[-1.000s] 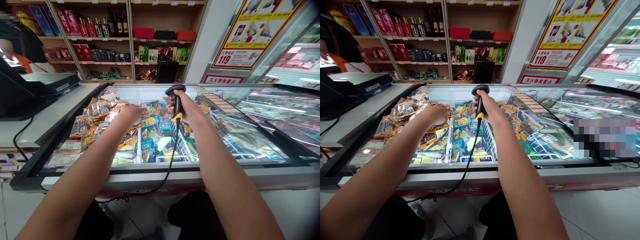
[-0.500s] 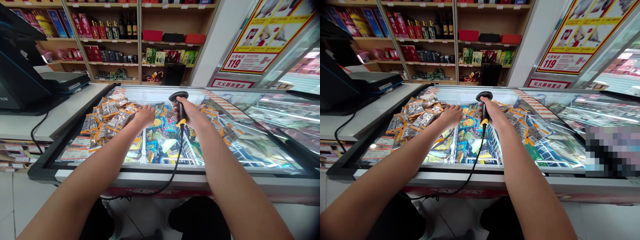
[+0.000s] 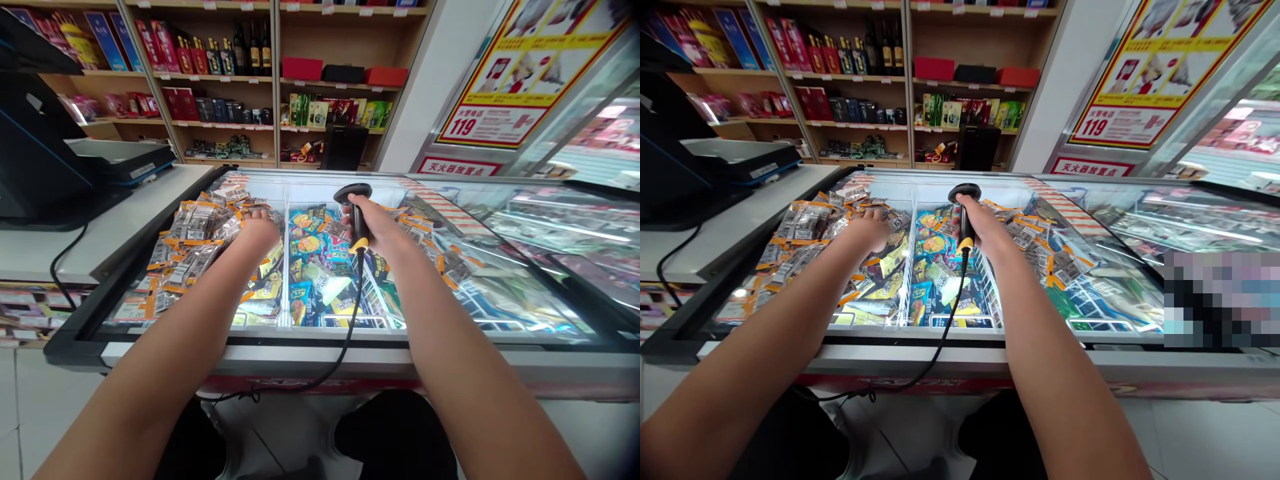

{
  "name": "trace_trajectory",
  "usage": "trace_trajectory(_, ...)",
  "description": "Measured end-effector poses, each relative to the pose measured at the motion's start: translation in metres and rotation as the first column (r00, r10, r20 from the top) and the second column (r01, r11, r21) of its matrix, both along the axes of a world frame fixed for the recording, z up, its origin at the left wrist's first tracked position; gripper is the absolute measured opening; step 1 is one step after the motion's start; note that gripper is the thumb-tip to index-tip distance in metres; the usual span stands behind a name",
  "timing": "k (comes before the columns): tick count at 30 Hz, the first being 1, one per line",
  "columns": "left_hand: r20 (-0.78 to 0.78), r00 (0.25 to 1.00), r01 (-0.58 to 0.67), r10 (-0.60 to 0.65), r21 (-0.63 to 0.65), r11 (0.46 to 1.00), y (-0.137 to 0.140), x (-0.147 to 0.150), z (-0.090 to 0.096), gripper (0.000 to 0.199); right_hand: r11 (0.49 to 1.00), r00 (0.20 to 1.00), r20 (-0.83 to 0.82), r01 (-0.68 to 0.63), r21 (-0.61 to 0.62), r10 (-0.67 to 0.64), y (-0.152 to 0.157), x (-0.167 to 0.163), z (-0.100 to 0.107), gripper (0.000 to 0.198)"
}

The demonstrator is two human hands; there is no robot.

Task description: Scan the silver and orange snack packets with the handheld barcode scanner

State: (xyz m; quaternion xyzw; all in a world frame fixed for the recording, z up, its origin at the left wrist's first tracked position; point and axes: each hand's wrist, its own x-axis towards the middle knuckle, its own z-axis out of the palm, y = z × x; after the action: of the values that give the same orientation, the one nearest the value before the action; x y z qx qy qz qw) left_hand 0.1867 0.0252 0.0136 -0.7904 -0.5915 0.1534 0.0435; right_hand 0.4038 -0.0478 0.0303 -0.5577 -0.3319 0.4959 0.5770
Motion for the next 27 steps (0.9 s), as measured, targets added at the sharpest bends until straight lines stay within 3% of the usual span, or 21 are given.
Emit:
trace_trajectory(3, 0.046, 0.999, 0.018, -0.019, 0.037, 0.999, -0.011, 0.013, 0.003, 0.062, 1.000, 1.000, 0.018, -0.024, -0.012, 0.024, -0.001, 0.002, 0.002, 0.024)
trace_trajectory(6, 0.134, 0.968, 0.195, -0.214, 0.143, 0.970, -0.023, 0.031, -0.004, 0.061, 1.000, 1.000, 0.020, -0.007, 0.004, 0.007, 0.000, 0.005, 0.003, 0.024)
trace_trajectory(9, 0.253, 0.830, 0.462, -0.498, 0.188, 0.867, -0.031, 0.047, -0.015, 0.067, 1.000, 1.000, 0.009, 0.017, -0.004, -0.017, 0.003, 0.009, 0.004, 0.024)
trace_trajectory(11, 0.294, 0.739, 0.584, -0.606, 0.168, 0.794, -0.032, 0.052, -0.021, 0.066, 1.000, 1.000, 0.013, 0.011, -0.017, -0.011, 0.003, 0.012, 0.004, 0.025)
trace_trajectory(13, 0.297, 0.722, 0.619, -0.626, 0.129, 0.775, -0.031, 0.053, -0.021, 0.061, 0.999, 0.999, 0.045, -0.009, -0.043, 0.011, 0.000, 0.014, 0.006, 0.025)
trace_trajectory(19, 0.249, 0.792, 0.554, -0.557, 0.088, 0.828, -0.033, 0.041, 0.002, 0.060, 0.974, 0.970, 0.164, -0.155, -0.164, 0.182, -0.012, 0.013, 0.013, 0.024)
trace_trajectory(24, 0.256, 0.773, 0.591, -0.581, 0.046, 0.806, -0.068, 0.061, 0.002, 0.073, 0.968, 0.968, 0.153, -0.168, -0.189, 0.198, -0.013, 0.008, 0.015, 0.024)
trace_trajectory(27, 0.223, 0.822, 0.538, -0.525, 0.002, 0.843, -0.089, 0.076, -0.005, 0.074, 0.962, 0.970, 0.115, -0.188, -0.196, 0.212, -0.015, 0.006, 0.016, 0.025)
